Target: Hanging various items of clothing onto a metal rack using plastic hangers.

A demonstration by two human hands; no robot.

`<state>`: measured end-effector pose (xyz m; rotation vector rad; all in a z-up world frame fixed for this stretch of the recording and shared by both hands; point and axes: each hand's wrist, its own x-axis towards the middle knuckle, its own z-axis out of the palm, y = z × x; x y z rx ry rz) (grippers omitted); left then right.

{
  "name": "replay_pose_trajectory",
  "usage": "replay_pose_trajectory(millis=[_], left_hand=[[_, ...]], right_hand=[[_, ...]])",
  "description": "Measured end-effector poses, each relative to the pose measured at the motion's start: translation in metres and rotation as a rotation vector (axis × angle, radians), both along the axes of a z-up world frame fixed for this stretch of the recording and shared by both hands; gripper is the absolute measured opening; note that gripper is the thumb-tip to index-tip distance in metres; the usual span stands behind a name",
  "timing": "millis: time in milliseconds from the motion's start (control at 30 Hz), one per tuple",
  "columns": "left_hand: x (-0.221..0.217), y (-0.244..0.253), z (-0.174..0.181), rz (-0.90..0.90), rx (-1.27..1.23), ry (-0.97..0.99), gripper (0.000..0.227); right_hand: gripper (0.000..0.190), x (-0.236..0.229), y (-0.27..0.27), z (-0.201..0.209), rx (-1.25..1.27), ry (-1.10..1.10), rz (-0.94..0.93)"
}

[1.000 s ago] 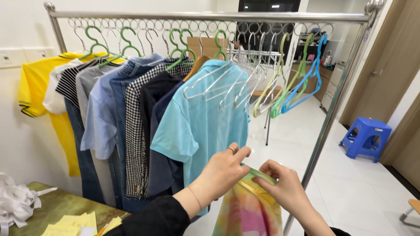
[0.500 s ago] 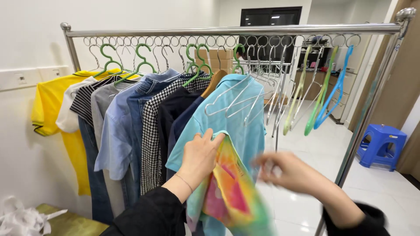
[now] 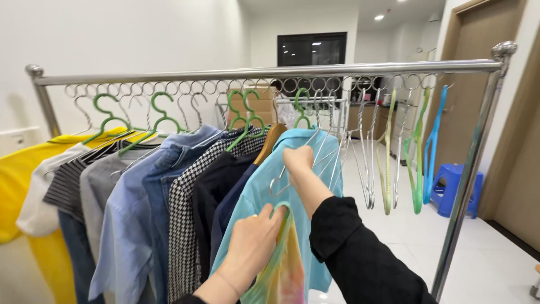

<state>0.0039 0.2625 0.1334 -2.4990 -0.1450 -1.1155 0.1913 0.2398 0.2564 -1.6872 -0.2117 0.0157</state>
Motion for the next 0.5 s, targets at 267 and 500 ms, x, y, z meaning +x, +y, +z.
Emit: replay_pose_trajectory(millis=[267, 500], left_hand=[[0.017, 0.006, -0.019, -0.033, -0.096, 0.176, 0.053], [0.024, -0.006, -0.059, -0.117, -0.246, 0.262, 0.022]], right_hand=[[0.046, -0.005, -0.017, -0.022, 0.155, -0.243, -0.079], [0.044, -0.088, -0.093, -0.064, 0.183, -0.283, 0.084]])
